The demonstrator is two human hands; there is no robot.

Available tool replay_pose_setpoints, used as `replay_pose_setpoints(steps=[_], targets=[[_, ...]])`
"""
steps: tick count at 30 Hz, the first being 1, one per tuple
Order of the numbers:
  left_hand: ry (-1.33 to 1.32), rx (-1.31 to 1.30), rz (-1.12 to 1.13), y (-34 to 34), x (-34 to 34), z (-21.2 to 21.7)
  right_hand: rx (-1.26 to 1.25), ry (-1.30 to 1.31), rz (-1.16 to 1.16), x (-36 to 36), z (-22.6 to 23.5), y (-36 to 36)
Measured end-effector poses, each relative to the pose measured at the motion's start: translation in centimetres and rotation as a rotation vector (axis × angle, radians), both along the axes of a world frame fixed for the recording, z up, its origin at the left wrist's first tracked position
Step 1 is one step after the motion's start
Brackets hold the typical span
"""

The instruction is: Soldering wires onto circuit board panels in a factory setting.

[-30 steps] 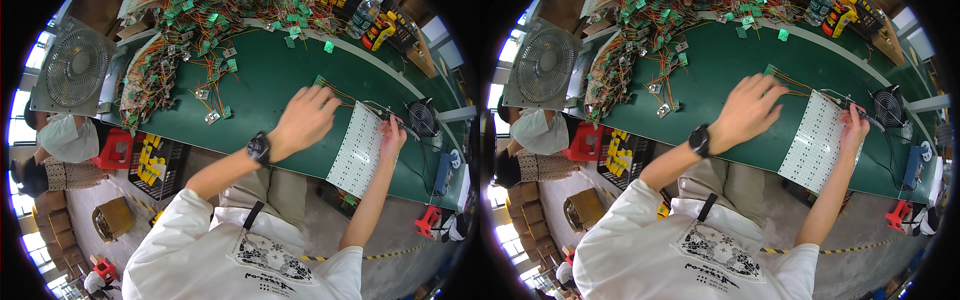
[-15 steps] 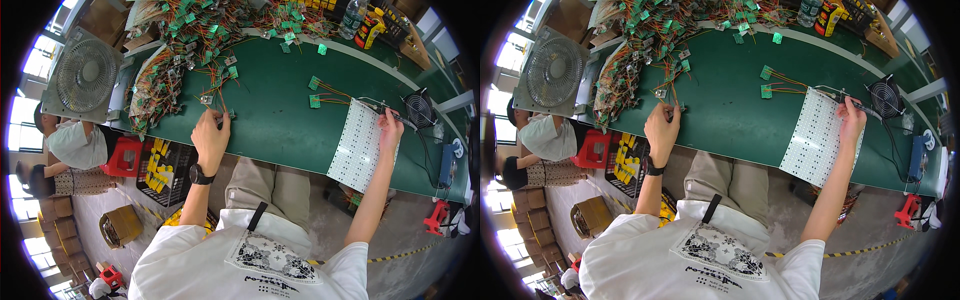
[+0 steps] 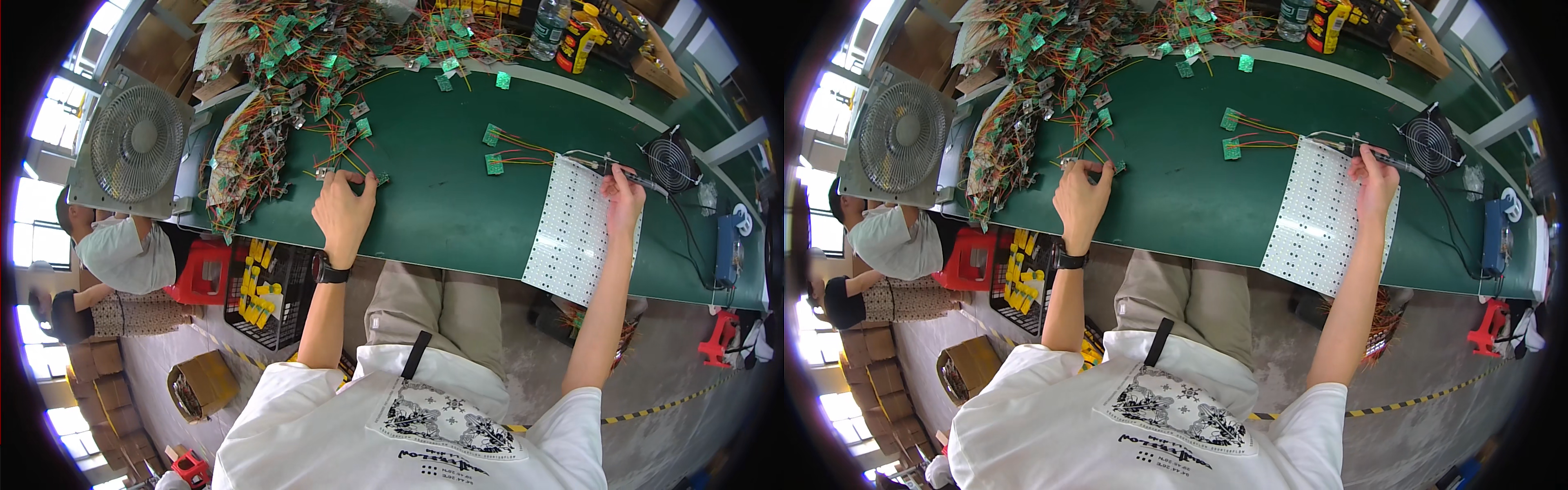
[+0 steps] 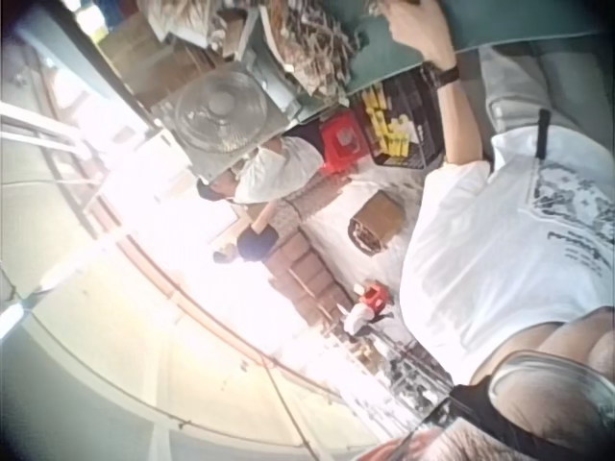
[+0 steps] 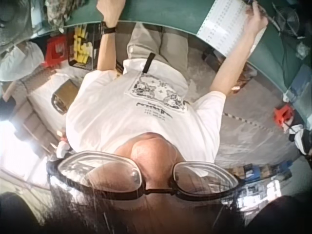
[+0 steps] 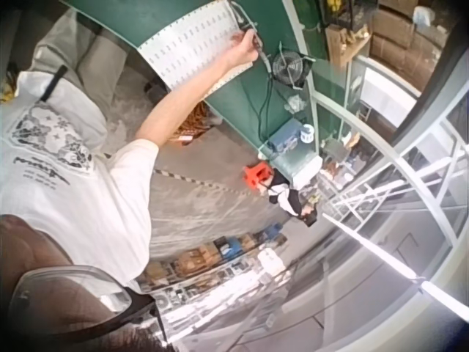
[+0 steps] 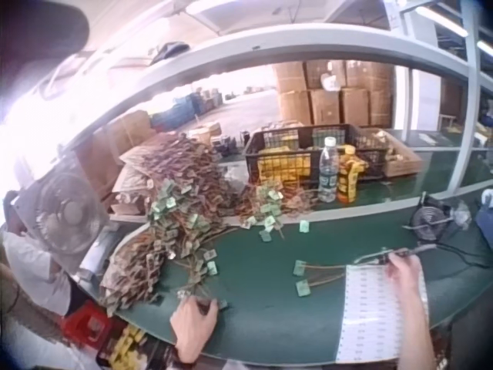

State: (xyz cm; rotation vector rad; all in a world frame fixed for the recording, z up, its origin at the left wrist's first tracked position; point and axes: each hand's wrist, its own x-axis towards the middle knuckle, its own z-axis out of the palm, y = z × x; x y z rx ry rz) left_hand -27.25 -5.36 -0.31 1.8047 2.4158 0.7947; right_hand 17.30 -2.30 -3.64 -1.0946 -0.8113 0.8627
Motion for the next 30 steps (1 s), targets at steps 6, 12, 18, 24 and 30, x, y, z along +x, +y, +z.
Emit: replay_pose_setpoints(steps=[6,12,18,24,30], targets=[[-0.011,-0.137,-0.093,0.5,-1.0,0.3,0.002,0.031,0.01,-0.1,0.2,-0.1],[-0.045,-0.277,-0.144,1.1,-1.8,0.9,0.007,0.019,0.003,-0.2,0.3,-0.1],[0.031,-0.344,-0.247,1.0,-2.3,2.0,0.02,0.021,0.011,0.0,0.0,-0.2],[-0.084,0.005,-0.685,-0.4,-1.2,2.4,0.025,0.001,0.006,0.5,0.2,0.1],[-0.285,0.074,-0.802,0.8,1.6,0.4,0.013,0.012,0.002,0.1,0.1,0.3]])
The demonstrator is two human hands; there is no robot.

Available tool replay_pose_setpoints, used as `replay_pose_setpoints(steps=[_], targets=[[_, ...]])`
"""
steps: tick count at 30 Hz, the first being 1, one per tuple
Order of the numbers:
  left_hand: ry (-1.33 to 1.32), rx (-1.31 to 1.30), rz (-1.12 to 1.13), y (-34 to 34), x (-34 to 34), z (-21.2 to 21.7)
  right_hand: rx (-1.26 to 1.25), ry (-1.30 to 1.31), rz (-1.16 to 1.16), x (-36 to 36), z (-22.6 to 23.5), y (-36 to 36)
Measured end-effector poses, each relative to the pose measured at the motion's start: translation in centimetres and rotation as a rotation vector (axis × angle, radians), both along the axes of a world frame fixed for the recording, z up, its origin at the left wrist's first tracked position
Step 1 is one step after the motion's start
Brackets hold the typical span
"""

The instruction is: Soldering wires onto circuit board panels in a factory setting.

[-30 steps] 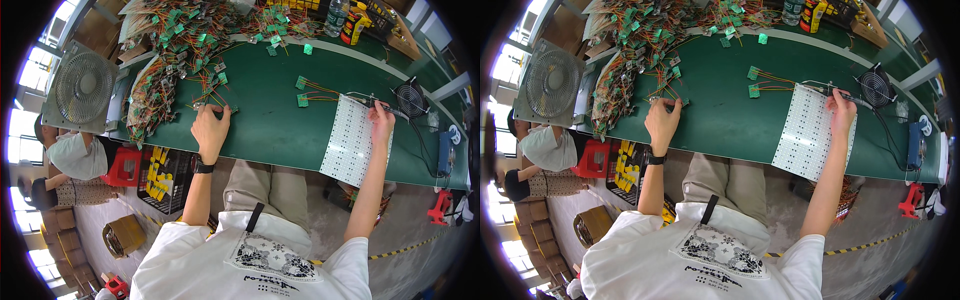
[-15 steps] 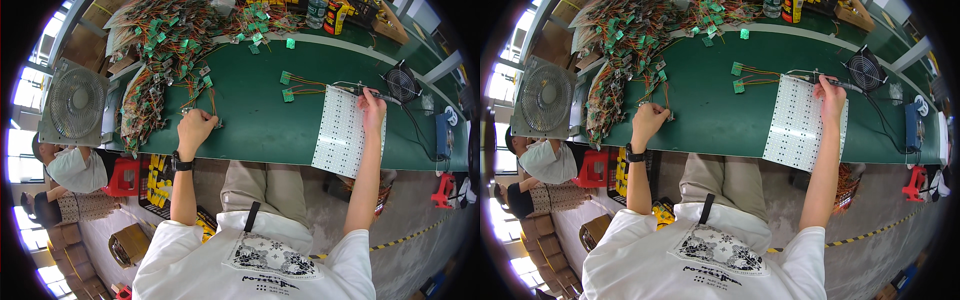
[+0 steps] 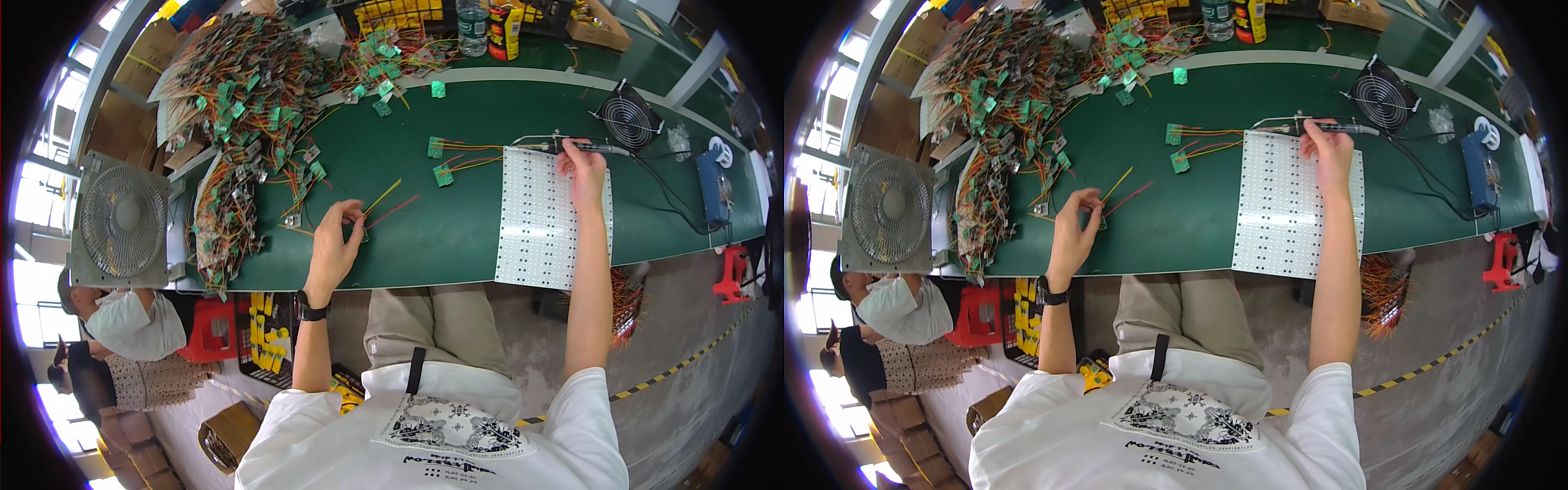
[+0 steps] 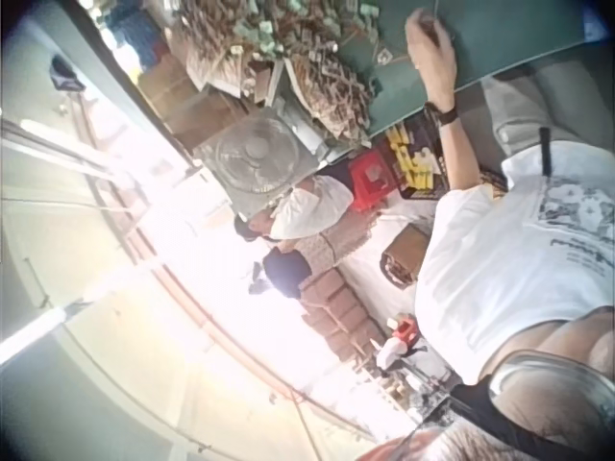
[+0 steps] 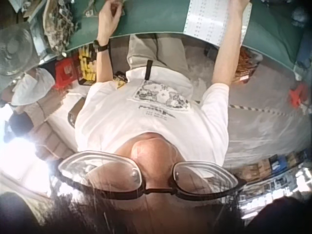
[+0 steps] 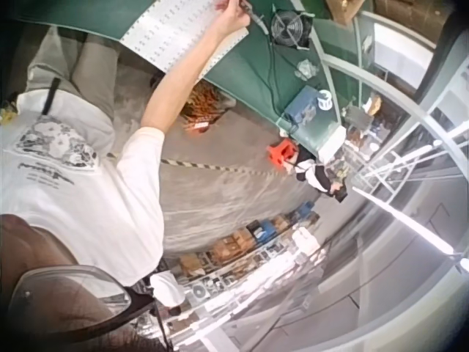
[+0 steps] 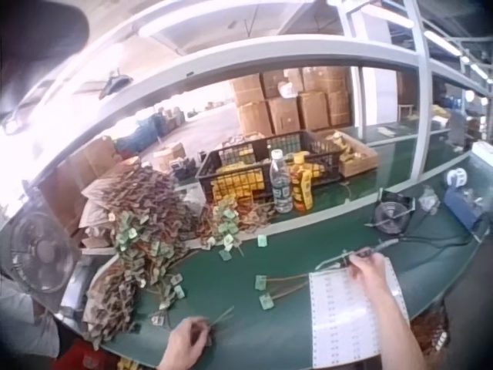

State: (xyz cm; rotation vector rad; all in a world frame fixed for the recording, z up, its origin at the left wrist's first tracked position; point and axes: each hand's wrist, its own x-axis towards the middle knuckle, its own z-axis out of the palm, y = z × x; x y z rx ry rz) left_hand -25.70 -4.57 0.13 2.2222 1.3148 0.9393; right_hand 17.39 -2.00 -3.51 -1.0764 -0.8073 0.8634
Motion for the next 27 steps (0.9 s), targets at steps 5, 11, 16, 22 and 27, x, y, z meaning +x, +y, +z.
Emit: replay_pose_setpoints(steps=[5,11,16,22,27], targets=[[-0.146,-0.091,-0.18,0.6,3.6,0.8,-0.039,-0.011,-0.019,0.4,-0.2,-0.2],[-0.203,-0.158,-0.469,2.0,9.7,0.1,0.009,0.013,-0.085,0.0,0.2,-0.1],[-0.12,-0.518,-0.571,5.8,14.6,0.2,-0.046,-0.014,-0.078,0.4,-0.3,-0.1],[0.199,-0.314,-0.514,9.3,15.0,1.9,-0.028,-0.002,-0.058,0.0,0.2,-0.4],[0.217,-0.114,-0.469,8.8,16.2,0.7,-0.019,-0.021,-0.049,-0.2,0.3,-0.4]])
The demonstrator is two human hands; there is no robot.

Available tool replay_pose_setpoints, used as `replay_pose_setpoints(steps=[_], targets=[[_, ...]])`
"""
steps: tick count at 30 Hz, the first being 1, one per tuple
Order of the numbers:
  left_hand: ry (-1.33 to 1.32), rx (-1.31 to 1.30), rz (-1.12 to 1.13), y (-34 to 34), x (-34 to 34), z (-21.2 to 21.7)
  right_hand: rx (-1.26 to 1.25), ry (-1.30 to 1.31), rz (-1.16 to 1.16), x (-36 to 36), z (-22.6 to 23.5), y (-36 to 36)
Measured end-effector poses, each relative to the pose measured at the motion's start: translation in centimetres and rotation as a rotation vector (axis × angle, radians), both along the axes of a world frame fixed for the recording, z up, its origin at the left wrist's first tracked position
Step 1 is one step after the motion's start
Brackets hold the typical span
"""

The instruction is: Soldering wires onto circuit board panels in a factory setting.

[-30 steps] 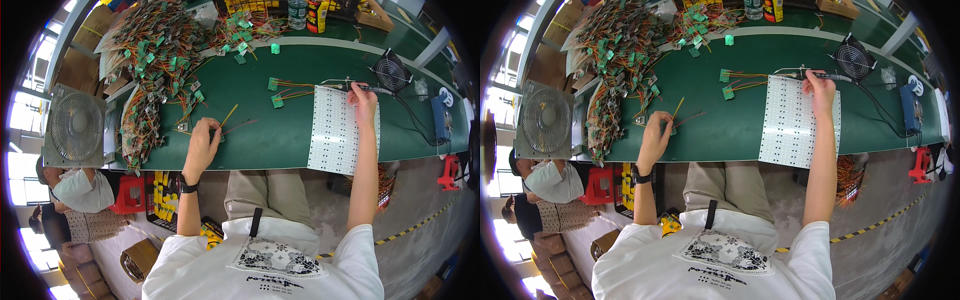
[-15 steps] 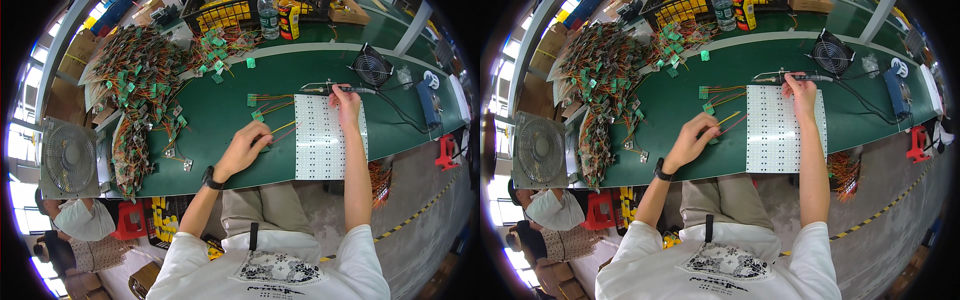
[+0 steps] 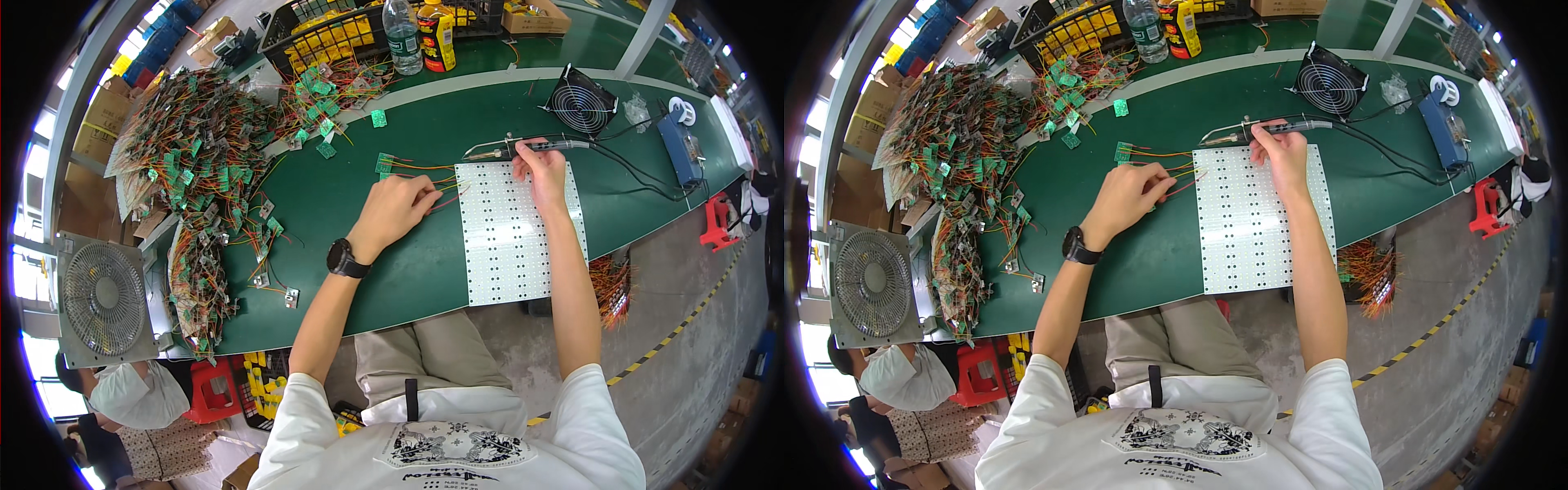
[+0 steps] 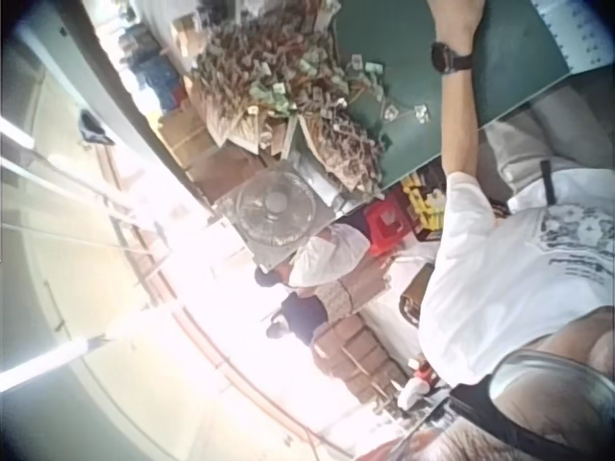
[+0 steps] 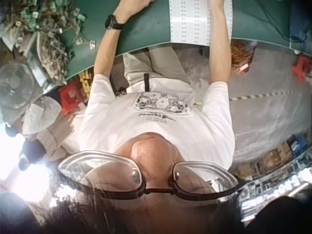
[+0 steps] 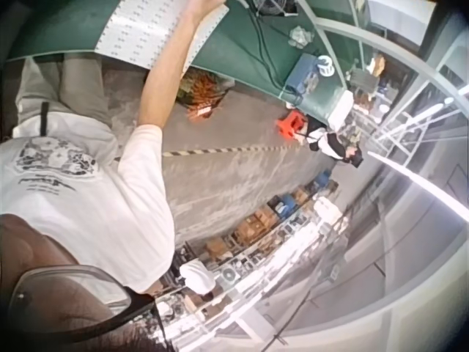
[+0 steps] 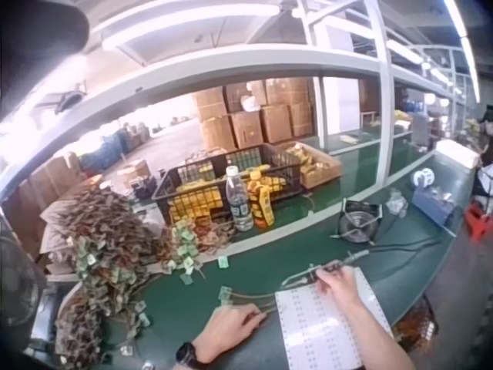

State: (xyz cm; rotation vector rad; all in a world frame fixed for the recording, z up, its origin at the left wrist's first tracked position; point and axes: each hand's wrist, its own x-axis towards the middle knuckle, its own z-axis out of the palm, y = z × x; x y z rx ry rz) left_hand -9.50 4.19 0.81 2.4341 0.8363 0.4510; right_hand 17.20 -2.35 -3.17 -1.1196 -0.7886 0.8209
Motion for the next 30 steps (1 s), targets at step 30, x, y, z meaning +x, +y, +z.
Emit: replay_pose_setpoints(steps=[30], targets=[[-0.297,0.427,0.169,-1.2,1.0,-4.4,-0.08,-0.055,-0.059,-0.4,2.6,-0.4]])
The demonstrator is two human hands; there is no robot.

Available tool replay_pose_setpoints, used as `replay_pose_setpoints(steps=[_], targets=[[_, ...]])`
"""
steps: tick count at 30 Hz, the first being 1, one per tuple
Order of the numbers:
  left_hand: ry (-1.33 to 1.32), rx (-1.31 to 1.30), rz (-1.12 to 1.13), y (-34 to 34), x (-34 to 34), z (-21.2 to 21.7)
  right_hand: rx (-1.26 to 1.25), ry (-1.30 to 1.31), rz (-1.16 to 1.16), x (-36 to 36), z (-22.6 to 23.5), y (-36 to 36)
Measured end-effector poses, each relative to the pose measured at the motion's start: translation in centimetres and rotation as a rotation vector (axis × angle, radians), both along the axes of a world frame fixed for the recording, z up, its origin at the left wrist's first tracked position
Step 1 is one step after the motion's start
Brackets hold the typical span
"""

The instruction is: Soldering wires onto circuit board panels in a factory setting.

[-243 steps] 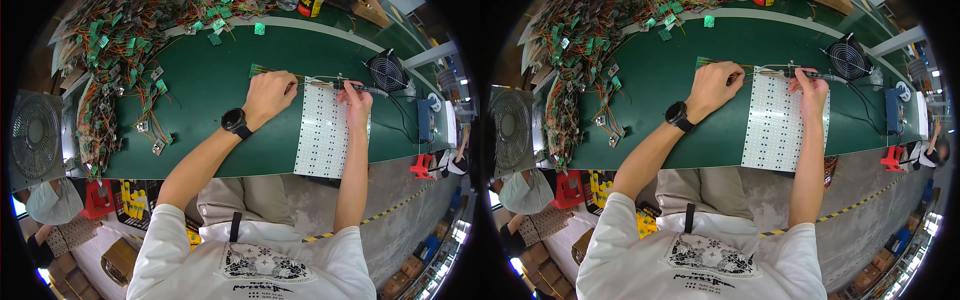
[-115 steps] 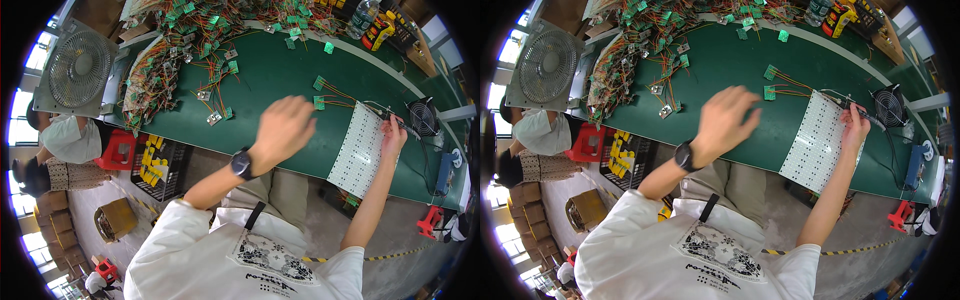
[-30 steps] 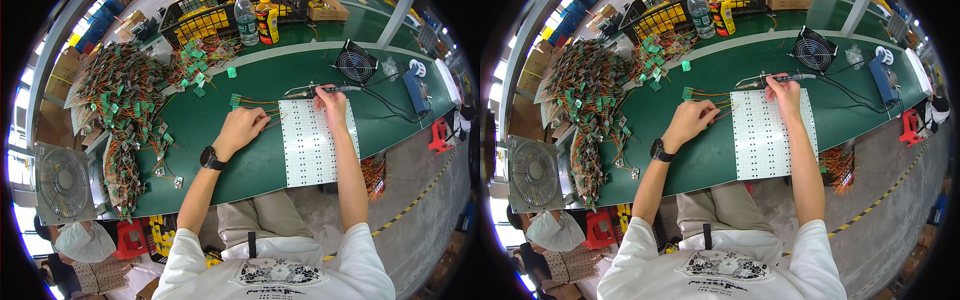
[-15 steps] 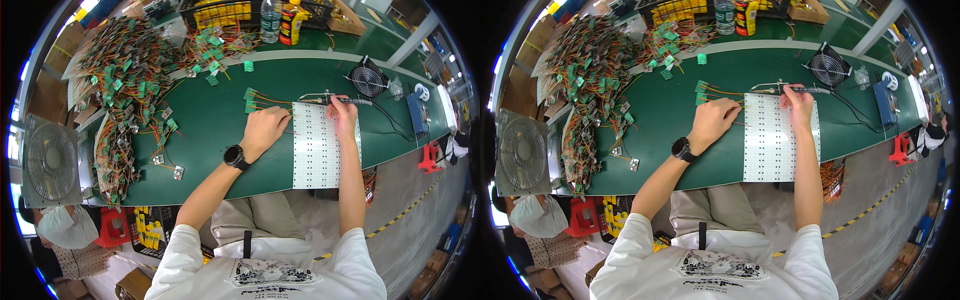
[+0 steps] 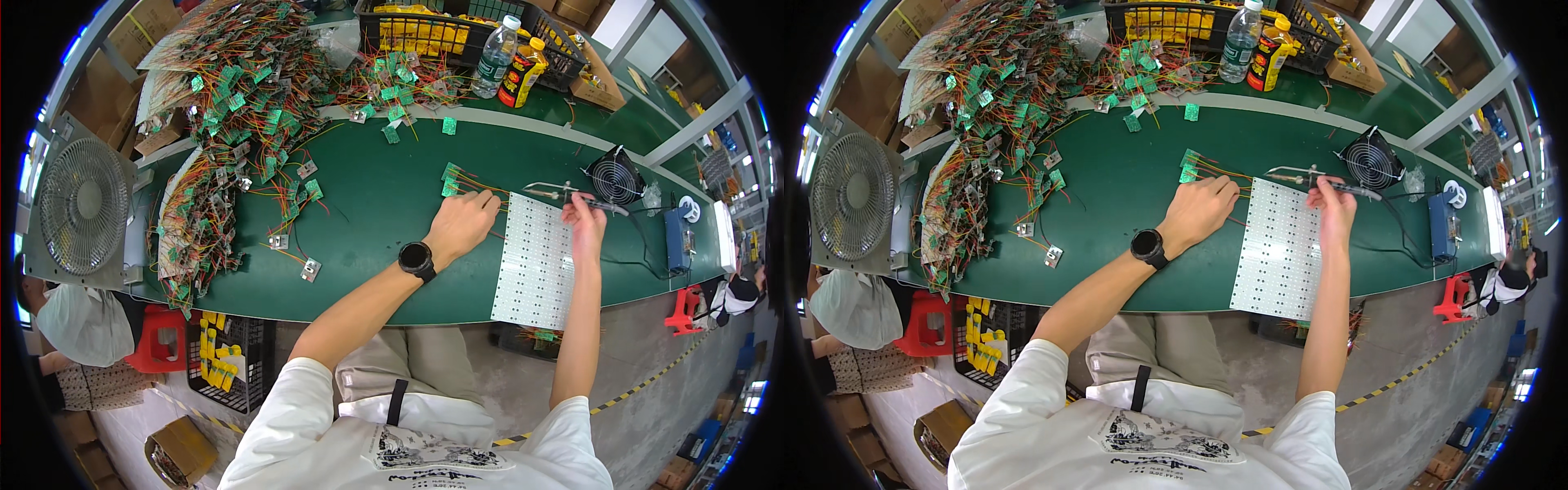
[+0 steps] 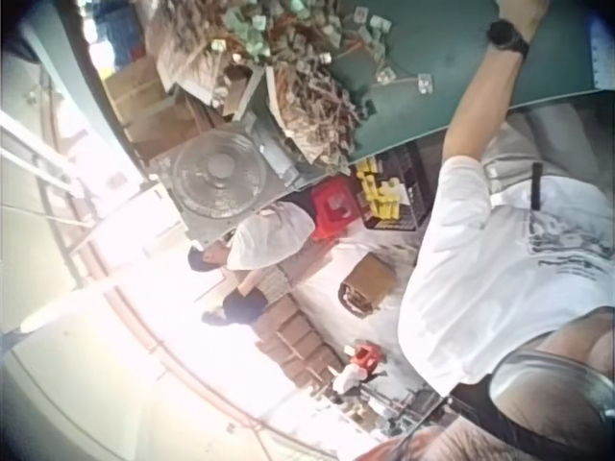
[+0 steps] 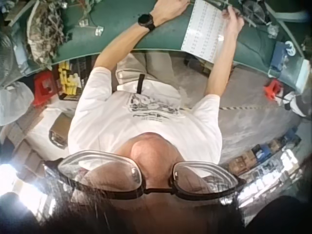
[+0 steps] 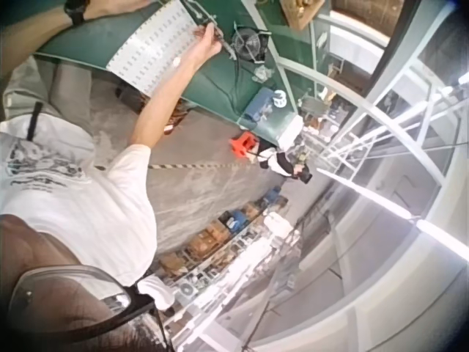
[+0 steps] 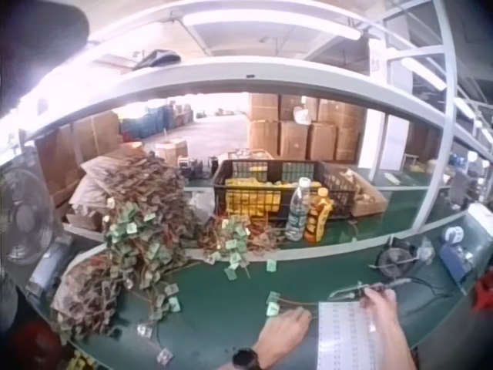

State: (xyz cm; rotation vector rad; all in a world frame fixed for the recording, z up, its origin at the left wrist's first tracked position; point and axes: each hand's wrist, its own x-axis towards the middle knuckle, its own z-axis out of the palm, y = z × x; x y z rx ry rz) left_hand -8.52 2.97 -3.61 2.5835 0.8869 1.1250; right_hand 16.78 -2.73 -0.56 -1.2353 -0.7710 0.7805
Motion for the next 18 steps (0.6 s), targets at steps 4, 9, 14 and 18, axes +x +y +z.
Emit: replay_pose_setpoints(steps=[4,9,14,18], targets=[[0.073,0.144,0.003,0.0,0.7,0.1,0.003,-0.048,0.077,-0.3,-2.3,-1.5],[0.057,0.077,0.0,0.2,0.7,-0.3,0.081,-0.022,0.065,-0.4,-2.9,-1.9],[0.035,-0.065,-0.002,0.3,0.5,-0.4,0.052,-0.051,0.065,-0.4,-2.9,-1.9],[0.016,-0.073,-0.003,0.5,0.6,-0.7,0.025,-0.067,0.071,-0.2,-3.3,-1.8]])
